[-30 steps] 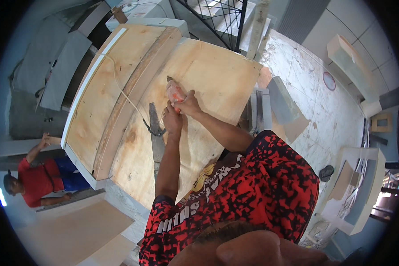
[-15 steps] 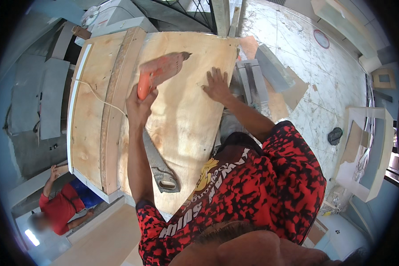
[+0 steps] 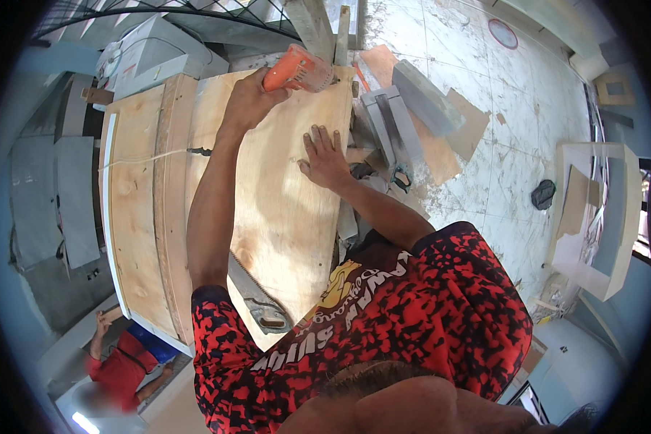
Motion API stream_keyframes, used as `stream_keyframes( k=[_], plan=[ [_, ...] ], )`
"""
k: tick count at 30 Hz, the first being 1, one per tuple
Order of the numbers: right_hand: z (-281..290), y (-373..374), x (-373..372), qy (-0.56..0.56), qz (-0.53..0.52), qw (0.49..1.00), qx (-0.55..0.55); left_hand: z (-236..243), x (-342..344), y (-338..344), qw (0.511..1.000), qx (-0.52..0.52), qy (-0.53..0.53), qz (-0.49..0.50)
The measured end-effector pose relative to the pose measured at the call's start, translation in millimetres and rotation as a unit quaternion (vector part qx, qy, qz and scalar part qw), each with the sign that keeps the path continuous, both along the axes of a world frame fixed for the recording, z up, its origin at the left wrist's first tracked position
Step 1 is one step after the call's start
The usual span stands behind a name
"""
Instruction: The person uses an electric drill to drill multiple holes into a wooden board supported on a workbench, using a plastic guide strip to position the drill bit.
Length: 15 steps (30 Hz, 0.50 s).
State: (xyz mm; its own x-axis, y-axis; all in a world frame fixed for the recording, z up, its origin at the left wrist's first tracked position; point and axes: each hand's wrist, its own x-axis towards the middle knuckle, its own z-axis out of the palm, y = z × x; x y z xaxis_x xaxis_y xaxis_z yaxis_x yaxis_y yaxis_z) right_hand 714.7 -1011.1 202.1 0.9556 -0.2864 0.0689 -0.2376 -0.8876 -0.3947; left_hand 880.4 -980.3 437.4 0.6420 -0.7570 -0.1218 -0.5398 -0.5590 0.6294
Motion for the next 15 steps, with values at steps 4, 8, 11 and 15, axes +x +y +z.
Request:
stream_keyframes(
  k=[4,8,11,15],
  plan=[
    [2.7,3.0,-1.1,-0.008,0.007,0.999,0.030,-10.6,7.8,-2.5,0.998,-0.029,0.049,0.028],
    [2.4,1.5,-2.0,-0.025,-0.002,0.999,0.028,-13.3,12.6,-10.8,0.997,-0.034,0.068,0.017],
    [4.5,1.8,-3.0,-0.040,-0.001,0.999,0.028,-16.9,12.6,-10.3,0.997,-0.030,0.065,0.015],
    [2.3,3.2,-3.8,-0.064,-0.003,0.998,0.020,-10.5,12.2,-11.4,0.993,0.032,0.101,0.043]
  ],
)
